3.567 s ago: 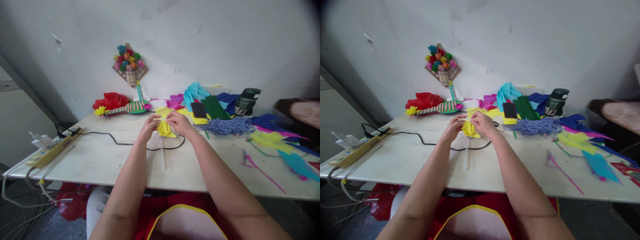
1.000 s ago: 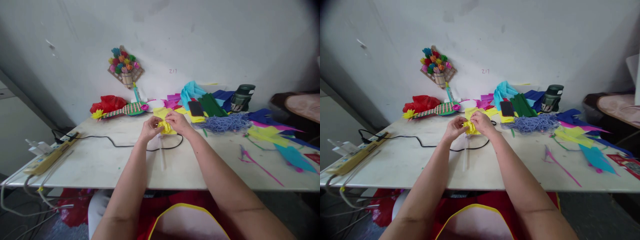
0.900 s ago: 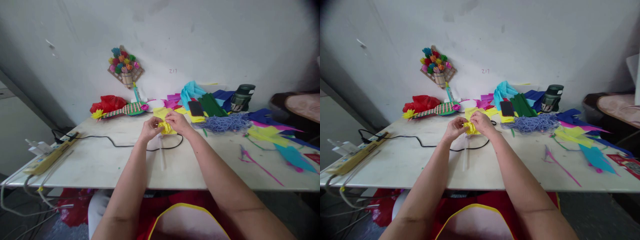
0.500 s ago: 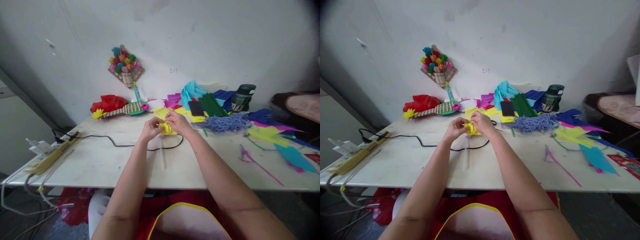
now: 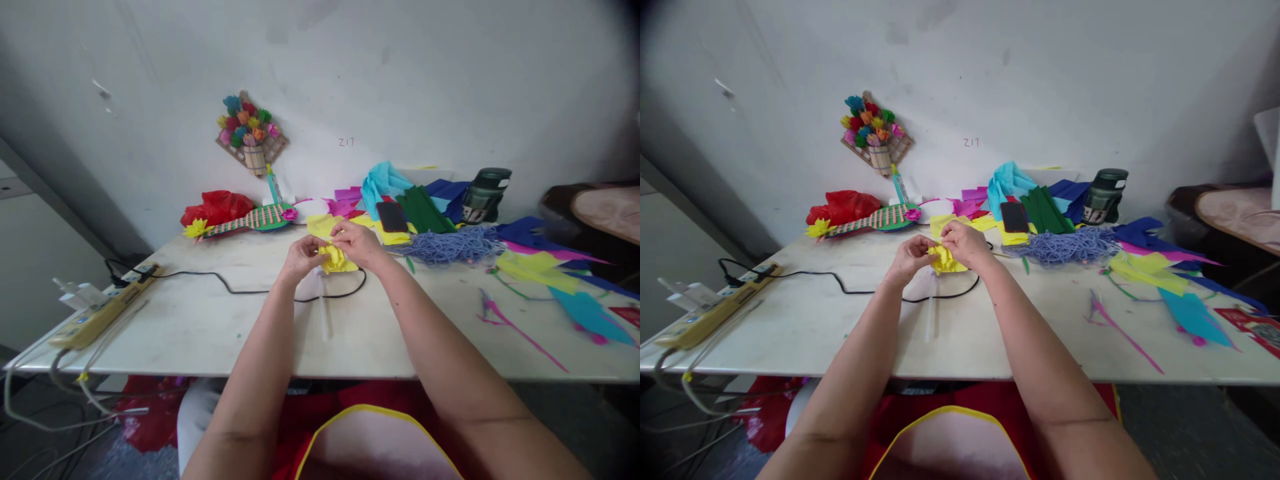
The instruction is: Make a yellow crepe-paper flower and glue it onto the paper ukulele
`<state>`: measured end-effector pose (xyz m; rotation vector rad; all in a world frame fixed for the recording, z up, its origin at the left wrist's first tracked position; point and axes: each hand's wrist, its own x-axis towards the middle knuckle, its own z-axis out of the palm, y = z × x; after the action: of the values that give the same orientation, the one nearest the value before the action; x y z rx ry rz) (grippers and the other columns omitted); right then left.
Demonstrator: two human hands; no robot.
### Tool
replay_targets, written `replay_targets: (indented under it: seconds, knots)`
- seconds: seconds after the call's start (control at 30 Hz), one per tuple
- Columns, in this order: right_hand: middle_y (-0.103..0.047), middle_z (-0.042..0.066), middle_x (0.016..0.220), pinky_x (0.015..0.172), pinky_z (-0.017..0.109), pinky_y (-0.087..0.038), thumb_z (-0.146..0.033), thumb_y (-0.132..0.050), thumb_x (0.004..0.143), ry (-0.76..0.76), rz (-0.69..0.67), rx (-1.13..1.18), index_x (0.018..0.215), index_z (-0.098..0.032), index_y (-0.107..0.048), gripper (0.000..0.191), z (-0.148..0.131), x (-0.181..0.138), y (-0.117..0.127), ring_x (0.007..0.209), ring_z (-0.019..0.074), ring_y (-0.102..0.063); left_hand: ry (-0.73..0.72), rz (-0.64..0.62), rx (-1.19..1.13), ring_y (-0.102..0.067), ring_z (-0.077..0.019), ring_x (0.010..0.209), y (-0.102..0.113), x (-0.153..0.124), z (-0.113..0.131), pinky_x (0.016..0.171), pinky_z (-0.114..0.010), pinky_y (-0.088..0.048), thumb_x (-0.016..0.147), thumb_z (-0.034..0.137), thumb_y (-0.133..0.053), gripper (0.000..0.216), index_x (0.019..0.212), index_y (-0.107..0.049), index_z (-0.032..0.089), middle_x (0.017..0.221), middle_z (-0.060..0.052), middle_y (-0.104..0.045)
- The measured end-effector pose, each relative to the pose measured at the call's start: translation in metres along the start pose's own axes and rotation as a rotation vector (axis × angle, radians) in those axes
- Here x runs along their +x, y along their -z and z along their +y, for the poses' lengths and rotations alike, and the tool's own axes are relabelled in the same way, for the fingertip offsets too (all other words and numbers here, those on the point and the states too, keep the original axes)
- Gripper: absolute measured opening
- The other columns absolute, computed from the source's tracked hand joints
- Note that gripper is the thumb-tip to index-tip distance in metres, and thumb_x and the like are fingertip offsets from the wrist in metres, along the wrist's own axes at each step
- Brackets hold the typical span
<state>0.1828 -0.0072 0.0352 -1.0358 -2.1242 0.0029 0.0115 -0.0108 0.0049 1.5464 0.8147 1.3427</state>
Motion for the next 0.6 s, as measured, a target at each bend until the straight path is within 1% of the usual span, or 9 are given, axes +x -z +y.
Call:
replay_targets:
  seconds: [0.2, 0.37, 0.47, 0.6]
  knots:
    - [-0.066, 0.004, 0.093, 0.070, 0.029, -0.045, -0.013, -0.057, 0.076, -0.009, -0.007, 0.113, 0.071, -0.020, -0.072, 0.017, 0.0082, 0.0010, -0.0021, 0.080, 0.0154, -0.060, -0.083, -0.013, 0.113, -0.057, -0.0108, 0.065, 0.0015, 0.0024, -0.0066, 0.059, -0.023, -0.046, 0.056, 0.024, -0.075, 0.027, 0.077, -0.061, 0.014, 0.073, -0.002, -0.062]
    - [-0.067, 0.004, 0.093, 0.069, 0.029, -0.045, -0.013, -0.056, 0.076, -0.017, -0.001, 0.105, 0.073, -0.020, -0.073, 0.018, 0.0078, 0.0007, -0.0034, 0.081, 0.0156, -0.060, -0.119, 0.004, 0.223, -0.059, -0.0133, 0.074, 0.0023, 0.0035, -0.0082, 0.070, -0.028, -0.049, 0.057, 0.021, -0.074, 0.023, 0.076, -0.063, 0.015, 0.078, -0.003, -0.063]
    - [-0.067, 0.003, 0.094, 0.066, 0.027, -0.043, -0.013, -0.055, 0.077, -0.005, 0.011, 0.070, 0.073, -0.020, -0.072, 0.019, 0.0060, 0.0003, -0.0032, 0.079, 0.0148, -0.060, -0.096, 0.004, 0.197, -0.058, -0.0129, 0.073, 0.0012, 0.0023, -0.0061, 0.069, -0.027, -0.048, 0.057, 0.023, -0.074, 0.025, 0.078, -0.062, 0.015, 0.078, -0.002, -0.063]
    - [-0.067, 0.002, 0.095, 0.062, 0.026, -0.041, -0.015, -0.055, 0.078, 0.010, 0.017, 0.034, 0.074, -0.022, -0.072, 0.019, 0.0037, 0.0000, -0.0019, 0.077, 0.0137, -0.059, -0.070, -0.011, 0.061, -0.057, -0.0111, 0.067, 0.0007, 0.0004, -0.0030, 0.060, -0.023, -0.046, 0.057, 0.028, -0.075, 0.032, 0.081, -0.058, 0.016, 0.074, 0.000, -0.060]
